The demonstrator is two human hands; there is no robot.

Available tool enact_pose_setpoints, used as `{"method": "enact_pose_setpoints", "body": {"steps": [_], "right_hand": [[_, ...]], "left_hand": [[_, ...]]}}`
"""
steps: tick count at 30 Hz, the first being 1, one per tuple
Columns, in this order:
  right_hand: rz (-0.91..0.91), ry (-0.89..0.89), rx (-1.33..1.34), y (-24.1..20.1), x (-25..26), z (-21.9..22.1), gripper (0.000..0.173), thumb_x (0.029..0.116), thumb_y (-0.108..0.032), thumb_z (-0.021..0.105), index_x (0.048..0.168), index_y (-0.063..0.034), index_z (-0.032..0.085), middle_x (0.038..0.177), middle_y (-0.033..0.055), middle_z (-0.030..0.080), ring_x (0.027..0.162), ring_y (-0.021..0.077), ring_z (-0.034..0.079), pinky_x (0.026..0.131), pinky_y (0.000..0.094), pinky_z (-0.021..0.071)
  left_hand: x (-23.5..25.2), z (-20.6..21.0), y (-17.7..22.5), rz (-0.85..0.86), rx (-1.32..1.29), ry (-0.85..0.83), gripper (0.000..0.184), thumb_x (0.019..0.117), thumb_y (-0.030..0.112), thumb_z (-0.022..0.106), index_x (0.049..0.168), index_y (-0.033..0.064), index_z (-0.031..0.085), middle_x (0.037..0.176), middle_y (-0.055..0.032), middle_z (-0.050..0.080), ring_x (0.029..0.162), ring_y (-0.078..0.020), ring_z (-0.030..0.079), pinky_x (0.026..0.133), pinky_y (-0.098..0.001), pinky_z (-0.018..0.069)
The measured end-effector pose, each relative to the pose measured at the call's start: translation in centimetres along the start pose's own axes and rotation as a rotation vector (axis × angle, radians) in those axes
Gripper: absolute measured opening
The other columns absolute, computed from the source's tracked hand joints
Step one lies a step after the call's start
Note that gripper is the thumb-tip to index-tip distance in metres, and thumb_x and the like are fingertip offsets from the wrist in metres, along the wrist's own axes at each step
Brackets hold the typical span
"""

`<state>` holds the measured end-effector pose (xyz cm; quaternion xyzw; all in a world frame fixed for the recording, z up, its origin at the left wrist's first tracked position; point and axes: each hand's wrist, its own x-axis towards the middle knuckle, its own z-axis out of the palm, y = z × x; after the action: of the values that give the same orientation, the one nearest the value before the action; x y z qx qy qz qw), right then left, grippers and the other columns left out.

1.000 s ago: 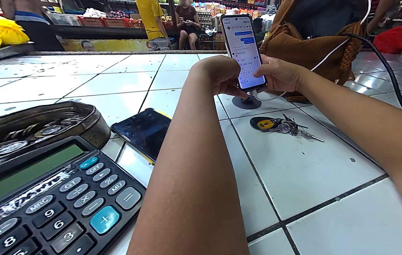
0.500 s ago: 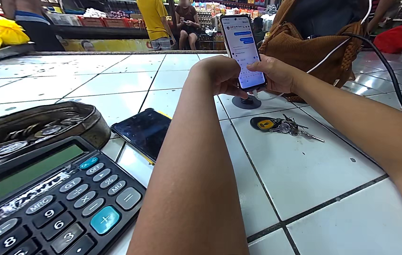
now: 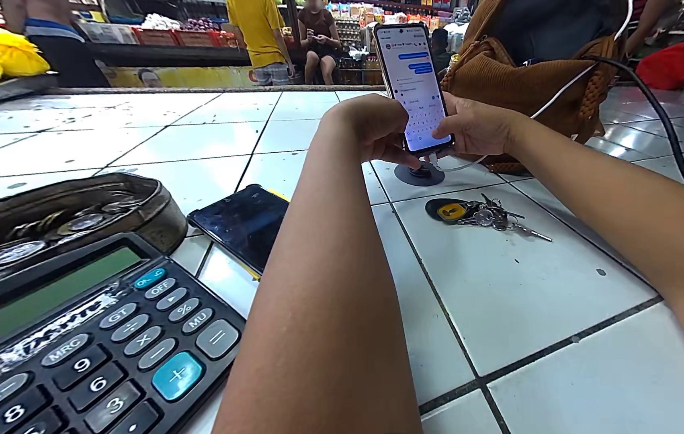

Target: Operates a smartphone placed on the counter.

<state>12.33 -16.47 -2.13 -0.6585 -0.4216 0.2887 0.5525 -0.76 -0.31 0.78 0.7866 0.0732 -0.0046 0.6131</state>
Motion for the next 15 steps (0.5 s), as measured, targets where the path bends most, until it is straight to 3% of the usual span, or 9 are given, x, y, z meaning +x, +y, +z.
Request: {"method": "enact_pose_setpoints", "body": {"steps": [6,15], "right_hand": [[-0.005,-0.072,0.087,0.08,-0.01,-0.67,0.049,0.1007,-0.002,0.033,0.146,-0.0214,0.032,0.125,0.0071,0.062,0.109,0.0196,0.068,0.091,0.0381,0.0592],[0.0,-0.077,0.115,0.03,-0.11,-0.72,0.048,0.1033,-0.005,0.029,0.149,-0.0219,0.03,0.127,0.0079,0.062,0.108,0.0195,0.069,0.09,0.0373,0.0592]], "left_hand": [[-0.07,-0.09,0.09,-0.01,0.01,-0.02,0.031,0.1015,-0.003,0.037,0.129,0.0025,0.05,0.108,-0.0127,0.067,0.088,-0.0183,0.073,0.076,-0.0312,0.062],[-0.02,-0.09,0.0,-0.006,-0.009,-0.009,0.033,0.1013,-0.003,0.038,0.131,0.0027,0.049,0.11,-0.0135,0.067,0.09,-0.0194,0.073,0.077,-0.0319,0.062]]}}
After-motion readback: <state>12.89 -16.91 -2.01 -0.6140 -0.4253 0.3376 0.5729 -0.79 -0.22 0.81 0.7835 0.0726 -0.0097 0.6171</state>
